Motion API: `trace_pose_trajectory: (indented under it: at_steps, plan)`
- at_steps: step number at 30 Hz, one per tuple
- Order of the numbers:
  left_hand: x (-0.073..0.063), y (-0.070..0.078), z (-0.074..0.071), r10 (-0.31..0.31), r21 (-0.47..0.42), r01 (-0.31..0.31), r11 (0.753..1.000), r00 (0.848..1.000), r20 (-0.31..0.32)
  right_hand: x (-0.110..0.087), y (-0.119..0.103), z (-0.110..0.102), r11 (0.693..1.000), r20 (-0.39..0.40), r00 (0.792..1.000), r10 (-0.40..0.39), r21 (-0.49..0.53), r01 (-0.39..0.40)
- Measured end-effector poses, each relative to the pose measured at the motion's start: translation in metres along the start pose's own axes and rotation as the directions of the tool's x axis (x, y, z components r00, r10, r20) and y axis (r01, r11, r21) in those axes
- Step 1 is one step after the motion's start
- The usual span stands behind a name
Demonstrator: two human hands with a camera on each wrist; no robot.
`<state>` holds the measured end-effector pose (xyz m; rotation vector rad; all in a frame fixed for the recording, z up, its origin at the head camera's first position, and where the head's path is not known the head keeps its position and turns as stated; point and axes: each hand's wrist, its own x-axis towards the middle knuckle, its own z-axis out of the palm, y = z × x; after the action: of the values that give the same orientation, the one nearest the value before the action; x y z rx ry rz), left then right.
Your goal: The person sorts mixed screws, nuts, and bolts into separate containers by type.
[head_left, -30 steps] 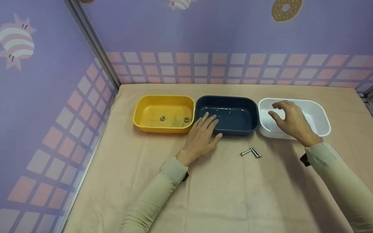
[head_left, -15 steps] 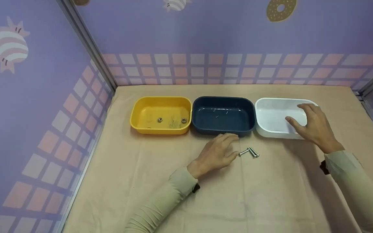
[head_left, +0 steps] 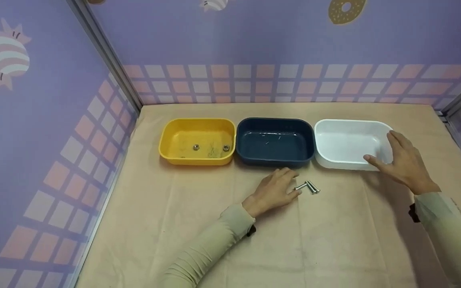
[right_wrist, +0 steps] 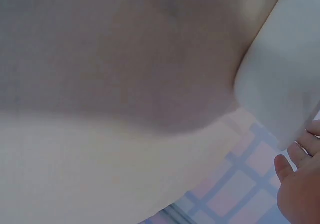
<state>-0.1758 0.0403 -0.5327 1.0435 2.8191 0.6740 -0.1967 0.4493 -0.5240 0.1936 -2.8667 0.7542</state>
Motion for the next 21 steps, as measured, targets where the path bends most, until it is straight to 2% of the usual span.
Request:
trace_pose_trajectory:
  at_steps: [7, 12, 17, 21]
  plan:
    - [0.005, -0.002, 0.005, -0.035, 0.046, 0.033, 0.998, 0.998, 0.056, -0.006, 0.014, 0.000, 0.994, 0.111, 0.989, 0.096, 0.043, -0.101]
    - [0.009, -0.004, 0.008, -0.024, 0.051, 0.021, 0.998, 0.998, 0.064, -0.006, 0.018, 0.003, 0.991, 0.174, 0.979, 0.105, 0.068, -0.118]
    - [0.013, -0.006, 0.010, -0.011, 0.045, 0.007, 0.999, 0.996, 0.087, -0.007, 0.017, 0.005, 0.996, 0.160, 0.984, 0.076, 0.026, -0.081]
    - [0.017, -0.006, 0.011, -0.032, 0.001, 0.032, 0.999, 0.995, 0.094, -0.008, 0.016, 0.004, 0.998, 0.150, 0.987, 0.064, 0.005, -0.066]
